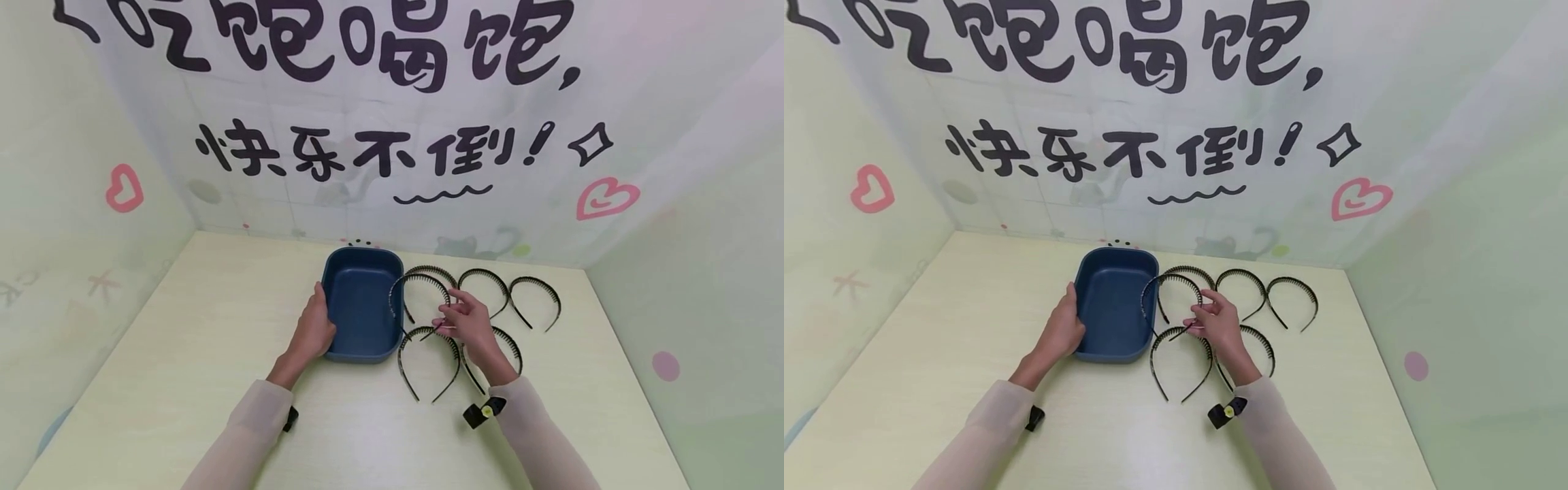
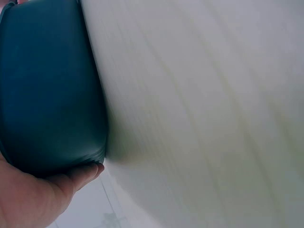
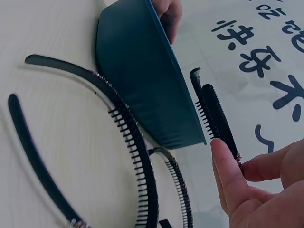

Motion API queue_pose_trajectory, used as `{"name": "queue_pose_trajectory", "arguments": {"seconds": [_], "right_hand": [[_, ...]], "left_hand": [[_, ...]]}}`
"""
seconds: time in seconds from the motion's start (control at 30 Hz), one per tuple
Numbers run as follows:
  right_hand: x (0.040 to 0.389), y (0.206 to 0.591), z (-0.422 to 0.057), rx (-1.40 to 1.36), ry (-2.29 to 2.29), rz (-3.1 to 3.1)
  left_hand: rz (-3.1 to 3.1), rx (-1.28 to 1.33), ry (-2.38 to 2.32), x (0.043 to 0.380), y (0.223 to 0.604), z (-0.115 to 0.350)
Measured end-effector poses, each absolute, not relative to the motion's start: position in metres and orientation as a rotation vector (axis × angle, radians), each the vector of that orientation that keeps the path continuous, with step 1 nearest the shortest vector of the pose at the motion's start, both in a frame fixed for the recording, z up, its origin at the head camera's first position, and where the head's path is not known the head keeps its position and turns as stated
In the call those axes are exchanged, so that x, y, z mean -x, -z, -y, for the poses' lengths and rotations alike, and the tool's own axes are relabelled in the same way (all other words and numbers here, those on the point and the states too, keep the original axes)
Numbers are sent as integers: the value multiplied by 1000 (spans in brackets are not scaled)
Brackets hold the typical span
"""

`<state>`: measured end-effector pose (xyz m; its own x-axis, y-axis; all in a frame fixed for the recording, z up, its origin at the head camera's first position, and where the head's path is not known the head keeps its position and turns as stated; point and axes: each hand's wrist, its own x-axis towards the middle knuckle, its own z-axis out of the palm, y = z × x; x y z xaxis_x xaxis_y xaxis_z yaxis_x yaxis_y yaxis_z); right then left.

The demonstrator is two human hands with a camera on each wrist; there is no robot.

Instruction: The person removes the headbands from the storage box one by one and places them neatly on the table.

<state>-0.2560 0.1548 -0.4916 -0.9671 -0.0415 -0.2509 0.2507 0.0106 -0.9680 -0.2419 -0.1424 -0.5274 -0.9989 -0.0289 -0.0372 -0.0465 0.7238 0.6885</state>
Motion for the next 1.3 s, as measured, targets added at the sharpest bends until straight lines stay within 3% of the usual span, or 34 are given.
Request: {"name": "queue_pose_trajectory", "arguments": {"seconds": [1.3], "right_hand": [[237,514,-294,-411,1943,-2225]], "left_hand": [[-2888,58,-1186,237,529,138]]}}
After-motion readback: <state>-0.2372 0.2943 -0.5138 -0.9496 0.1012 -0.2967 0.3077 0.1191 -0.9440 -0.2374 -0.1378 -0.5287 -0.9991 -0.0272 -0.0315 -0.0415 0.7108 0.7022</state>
